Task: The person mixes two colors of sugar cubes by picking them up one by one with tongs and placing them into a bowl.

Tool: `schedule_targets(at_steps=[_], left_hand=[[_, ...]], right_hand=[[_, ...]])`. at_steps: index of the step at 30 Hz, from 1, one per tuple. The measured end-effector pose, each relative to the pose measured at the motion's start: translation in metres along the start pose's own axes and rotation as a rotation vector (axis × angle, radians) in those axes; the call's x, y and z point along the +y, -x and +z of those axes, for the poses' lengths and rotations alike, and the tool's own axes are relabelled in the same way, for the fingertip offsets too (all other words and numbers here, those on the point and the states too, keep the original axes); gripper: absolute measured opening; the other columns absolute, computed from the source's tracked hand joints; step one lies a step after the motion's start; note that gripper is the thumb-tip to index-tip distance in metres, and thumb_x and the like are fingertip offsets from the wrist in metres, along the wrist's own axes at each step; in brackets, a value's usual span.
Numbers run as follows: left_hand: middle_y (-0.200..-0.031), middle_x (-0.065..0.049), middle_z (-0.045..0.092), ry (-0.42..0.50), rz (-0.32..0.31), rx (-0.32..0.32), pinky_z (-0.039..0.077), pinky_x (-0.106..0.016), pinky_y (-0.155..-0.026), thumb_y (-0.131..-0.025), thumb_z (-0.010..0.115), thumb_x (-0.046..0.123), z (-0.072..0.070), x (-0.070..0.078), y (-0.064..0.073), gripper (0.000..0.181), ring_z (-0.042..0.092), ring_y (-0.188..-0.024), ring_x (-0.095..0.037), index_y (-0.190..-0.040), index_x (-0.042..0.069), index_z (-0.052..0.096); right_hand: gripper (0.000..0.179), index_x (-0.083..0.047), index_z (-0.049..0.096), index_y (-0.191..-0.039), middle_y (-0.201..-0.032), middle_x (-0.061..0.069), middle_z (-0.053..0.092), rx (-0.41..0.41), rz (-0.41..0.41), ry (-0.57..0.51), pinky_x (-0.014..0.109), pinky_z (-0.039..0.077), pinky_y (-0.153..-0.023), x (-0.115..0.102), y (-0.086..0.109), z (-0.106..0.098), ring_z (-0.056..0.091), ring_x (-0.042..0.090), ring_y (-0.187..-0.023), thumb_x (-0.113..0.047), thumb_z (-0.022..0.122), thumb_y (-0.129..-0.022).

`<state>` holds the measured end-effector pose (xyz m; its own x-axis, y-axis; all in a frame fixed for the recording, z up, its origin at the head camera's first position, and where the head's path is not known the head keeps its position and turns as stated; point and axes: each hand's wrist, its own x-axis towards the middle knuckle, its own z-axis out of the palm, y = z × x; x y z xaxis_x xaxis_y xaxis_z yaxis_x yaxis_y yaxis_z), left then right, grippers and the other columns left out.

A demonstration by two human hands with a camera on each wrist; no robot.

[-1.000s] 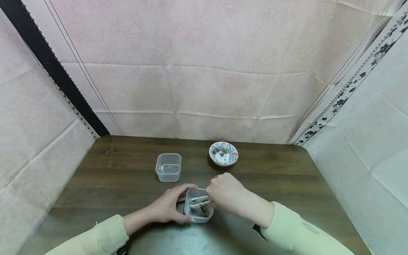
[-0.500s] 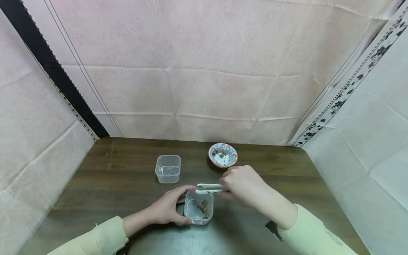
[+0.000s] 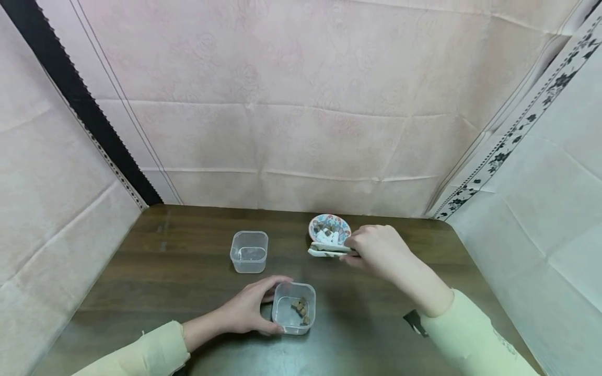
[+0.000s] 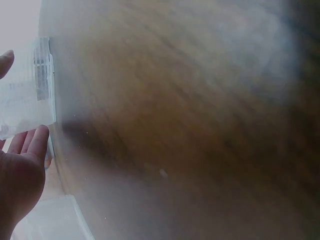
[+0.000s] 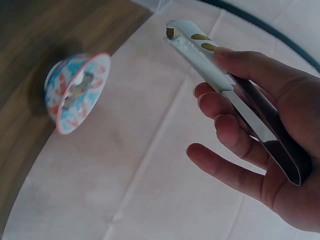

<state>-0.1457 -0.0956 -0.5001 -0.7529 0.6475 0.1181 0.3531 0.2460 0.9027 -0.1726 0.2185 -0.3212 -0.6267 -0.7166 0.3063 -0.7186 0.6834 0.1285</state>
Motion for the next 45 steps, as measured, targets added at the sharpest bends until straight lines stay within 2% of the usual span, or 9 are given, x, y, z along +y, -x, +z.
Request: schedule_targets(at_steps=[3,7,12,17,23,27,33,40,45], left_hand=[[-0.150,-0.005,0.056,-0.001,-0.008,0.002,0.048,-0.025,-0.113,-0.074,0.099,0.012,0.001,0.000,0.001,0.094,0.055,-0.139,-0.024,-0.154,0.012,0.051],[-0.151,-0.002,0.056,-0.002,-0.025,0.003,0.048,-0.023,-0.113,-0.074,0.099,0.012,0.001,-0.001,0.003,0.093,0.054,-0.140,-0.021,-0.153,0.015,0.051],[-0.151,-0.001,0.056,-0.001,-0.025,0.006,0.047,-0.023,-0.113,-0.074,0.099,0.012,0.001,-0.001,0.005,0.093,0.055,-0.139,-0.021,-0.153,0.010,0.051],[-0.150,-0.001,0.056,0.011,-0.022,0.009,0.048,-0.023,-0.113,-0.074,0.098,0.011,0.001,-0.001,0.005,0.091,0.055,-0.138,-0.020,-0.152,0.014,0.052],[-0.149,0.000,0.056,0.017,-0.029,0.004,0.048,-0.023,-0.113,-0.074,0.098,0.011,0.001,-0.001,0.005,0.091,0.054,-0.138,-0.018,-0.152,0.018,0.052],[-0.149,0.001,0.056,0.019,-0.031,0.002,0.048,-0.023,-0.113,-0.074,0.098,0.011,0.001,-0.001,0.004,0.092,0.054,-0.138,-0.018,-0.153,0.020,0.051],[-0.150,-0.003,0.056,0.021,0.001,0.002,0.048,-0.025,-0.114,-0.074,0.098,0.010,0.001,-0.001,0.003,0.092,0.055,-0.139,-0.021,-0.153,0.014,0.051],[-0.150,-0.001,0.056,0.030,0.001,0.001,0.048,-0.026,-0.114,-0.074,0.099,0.010,0.001,0.000,0.002,0.092,0.055,-0.139,-0.024,-0.152,0.012,0.052],[-0.150,0.001,0.056,0.036,-0.007,-0.001,0.047,-0.025,-0.115,-0.073,0.099,0.010,0.000,0.001,0.002,0.092,0.055,-0.139,-0.023,-0.152,0.013,0.052]], right_hand=[[0.037,-0.028,0.057,-0.067,-0.064,-0.017,0.045,-0.020,0.036,0.000,0.026,0.032,-0.047,0.010,-0.002,0.003,0.037,0.002,-0.058,-0.021,0.092,-0.080],[0.035,-0.027,0.059,-0.068,-0.062,-0.017,0.041,-0.063,0.097,-0.007,0.027,0.031,-0.049,0.025,-0.005,0.010,0.037,0.005,-0.058,-0.020,0.089,-0.083],[0.029,-0.024,0.064,-0.070,-0.058,-0.015,0.039,-0.099,0.159,0.005,0.031,0.030,-0.047,0.043,-0.011,0.021,0.036,0.010,-0.056,-0.022,0.088,-0.085],[0.033,-0.023,0.061,-0.066,-0.057,-0.013,0.040,-0.112,0.190,0.031,0.032,0.030,-0.046,0.058,-0.020,0.034,0.036,0.012,-0.055,-0.022,0.088,-0.085],[0.033,-0.022,0.063,-0.066,-0.056,-0.011,0.043,-0.175,0.231,0.044,0.035,0.034,-0.046,0.071,-0.029,0.047,0.038,0.013,-0.055,-0.027,0.088,-0.087],[0.030,-0.021,0.067,-0.067,-0.057,-0.009,0.047,-0.227,0.259,0.055,0.039,0.038,-0.046,0.078,-0.031,0.056,0.041,0.016,-0.055,-0.028,0.087,-0.088],[0.031,-0.019,0.066,-0.067,-0.058,-0.007,0.050,-0.260,0.272,0.065,0.041,0.041,-0.047,0.085,-0.033,0.066,0.043,0.018,-0.055,-0.027,0.088,-0.087],[0.029,-0.018,0.069,-0.070,-0.060,-0.006,0.051,-0.317,0.314,0.047,0.039,0.041,-0.049,0.087,-0.031,0.067,0.043,0.018,-0.057,-0.032,0.087,-0.088],[0.028,-0.019,0.070,-0.073,-0.061,-0.007,0.050,-0.315,0.330,0.041,0.040,0.040,-0.050,0.089,-0.029,0.064,0.043,0.018,-0.059,-0.035,0.085,-0.089]])
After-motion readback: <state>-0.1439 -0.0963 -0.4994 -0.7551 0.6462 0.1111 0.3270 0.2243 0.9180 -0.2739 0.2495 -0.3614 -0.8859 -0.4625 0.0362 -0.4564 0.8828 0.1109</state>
